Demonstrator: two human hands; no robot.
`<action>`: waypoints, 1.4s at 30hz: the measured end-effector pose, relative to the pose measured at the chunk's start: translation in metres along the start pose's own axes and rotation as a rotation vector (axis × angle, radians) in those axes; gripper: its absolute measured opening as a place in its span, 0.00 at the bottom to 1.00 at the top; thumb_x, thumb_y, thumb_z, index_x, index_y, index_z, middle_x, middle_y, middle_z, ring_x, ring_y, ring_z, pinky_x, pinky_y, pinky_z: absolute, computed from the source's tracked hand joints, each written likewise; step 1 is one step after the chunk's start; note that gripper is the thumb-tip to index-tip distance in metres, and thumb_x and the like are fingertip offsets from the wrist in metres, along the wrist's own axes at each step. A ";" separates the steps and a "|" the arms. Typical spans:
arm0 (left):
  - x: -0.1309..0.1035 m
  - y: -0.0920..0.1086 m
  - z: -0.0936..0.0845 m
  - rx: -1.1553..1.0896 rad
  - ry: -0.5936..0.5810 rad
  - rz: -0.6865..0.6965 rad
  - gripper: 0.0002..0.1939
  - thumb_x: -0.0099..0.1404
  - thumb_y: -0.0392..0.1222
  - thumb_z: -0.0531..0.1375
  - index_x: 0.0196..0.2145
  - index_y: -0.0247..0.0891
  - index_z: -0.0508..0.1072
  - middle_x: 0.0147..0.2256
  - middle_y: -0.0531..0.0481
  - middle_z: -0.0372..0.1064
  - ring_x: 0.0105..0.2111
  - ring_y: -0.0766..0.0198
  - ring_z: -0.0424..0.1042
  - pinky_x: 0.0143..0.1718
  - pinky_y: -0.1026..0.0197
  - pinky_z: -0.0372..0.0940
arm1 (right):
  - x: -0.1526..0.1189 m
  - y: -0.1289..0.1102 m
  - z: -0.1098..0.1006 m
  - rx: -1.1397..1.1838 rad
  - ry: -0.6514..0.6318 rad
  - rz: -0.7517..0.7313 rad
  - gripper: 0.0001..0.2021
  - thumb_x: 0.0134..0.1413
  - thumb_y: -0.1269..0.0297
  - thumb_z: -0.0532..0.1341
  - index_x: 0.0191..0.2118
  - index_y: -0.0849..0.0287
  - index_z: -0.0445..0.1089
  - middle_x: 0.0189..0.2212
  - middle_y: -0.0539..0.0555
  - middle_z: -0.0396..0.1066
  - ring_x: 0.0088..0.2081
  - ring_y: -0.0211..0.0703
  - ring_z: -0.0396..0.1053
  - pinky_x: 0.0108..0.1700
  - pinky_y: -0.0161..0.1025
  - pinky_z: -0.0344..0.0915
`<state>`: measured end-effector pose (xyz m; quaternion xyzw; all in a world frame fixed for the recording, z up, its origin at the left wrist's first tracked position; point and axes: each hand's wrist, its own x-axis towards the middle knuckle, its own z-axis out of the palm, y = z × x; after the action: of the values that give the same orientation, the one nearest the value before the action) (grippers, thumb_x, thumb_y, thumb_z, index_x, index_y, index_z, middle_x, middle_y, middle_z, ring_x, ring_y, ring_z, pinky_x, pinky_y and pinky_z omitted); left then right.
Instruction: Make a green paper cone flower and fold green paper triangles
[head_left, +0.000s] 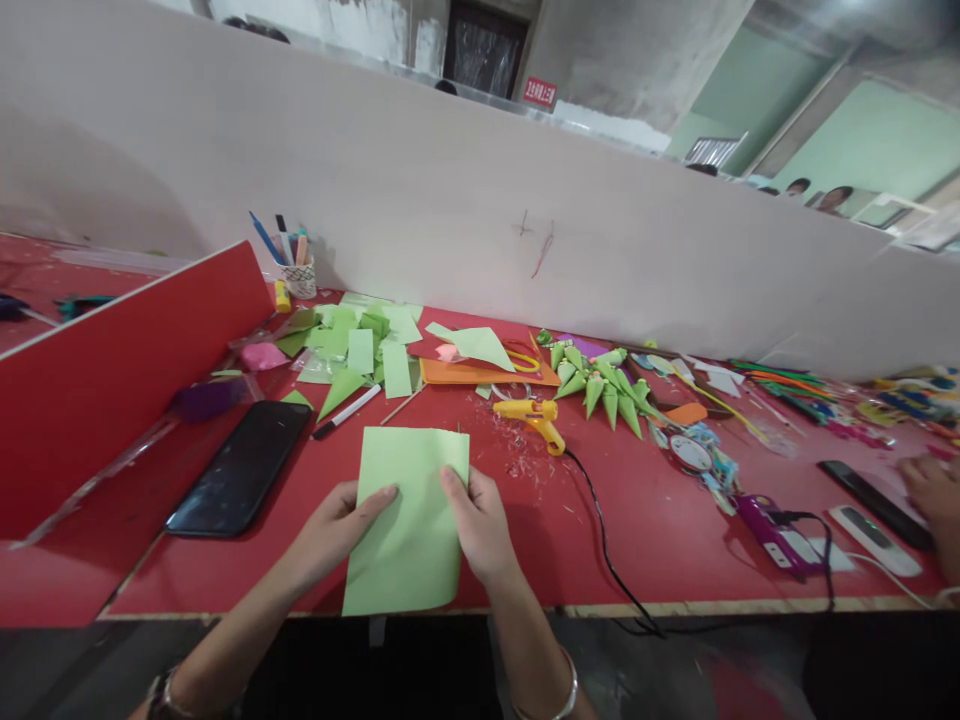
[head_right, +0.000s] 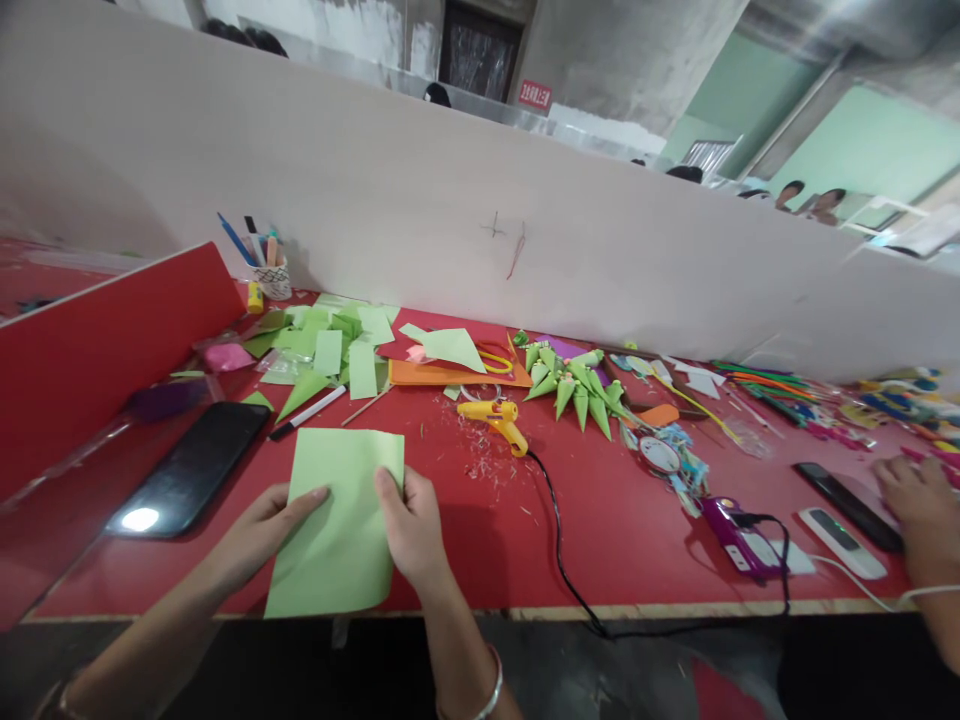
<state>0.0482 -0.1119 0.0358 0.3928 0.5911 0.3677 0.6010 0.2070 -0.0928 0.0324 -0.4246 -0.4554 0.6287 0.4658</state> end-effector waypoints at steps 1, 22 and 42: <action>0.000 0.001 0.000 0.000 0.005 0.001 0.23 0.47 0.61 0.61 0.24 0.34 0.74 0.24 0.49 0.74 0.23 0.65 0.69 0.23 0.66 0.62 | 0.000 0.000 0.000 -0.003 -0.008 0.000 0.17 0.51 0.52 0.57 0.30 0.64 0.68 0.22 0.50 0.65 0.23 0.35 0.60 0.26 0.32 0.57; 0.005 0.002 -0.016 0.129 -0.156 0.026 0.26 0.54 0.62 0.56 0.29 0.32 0.72 0.27 0.46 0.74 0.25 0.60 0.71 0.24 0.63 0.64 | 0.017 -0.001 -0.008 -0.246 0.010 -0.082 0.21 0.53 0.47 0.52 0.20 0.59 0.53 0.17 0.44 0.48 0.21 0.31 0.46 0.23 0.32 0.47; 0.005 -0.013 -0.019 0.118 -0.053 -0.055 0.27 0.51 0.63 0.58 0.28 0.32 0.73 0.24 0.45 0.74 0.27 0.57 0.72 0.24 0.62 0.65 | 0.016 0.022 -0.004 -0.297 -0.037 -0.059 0.24 0.52 0.42 0.48 0.21 0.59 0.57 0.19 0.47 0.54 0.25 0.35 0.53 0.28 0.32 0.55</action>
<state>0.0294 -0.1117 0.0220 0.4206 0.6063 0.3051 0.6020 0.2033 -0.0803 0.0084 -0.4635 -0.5643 0.5483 0.4075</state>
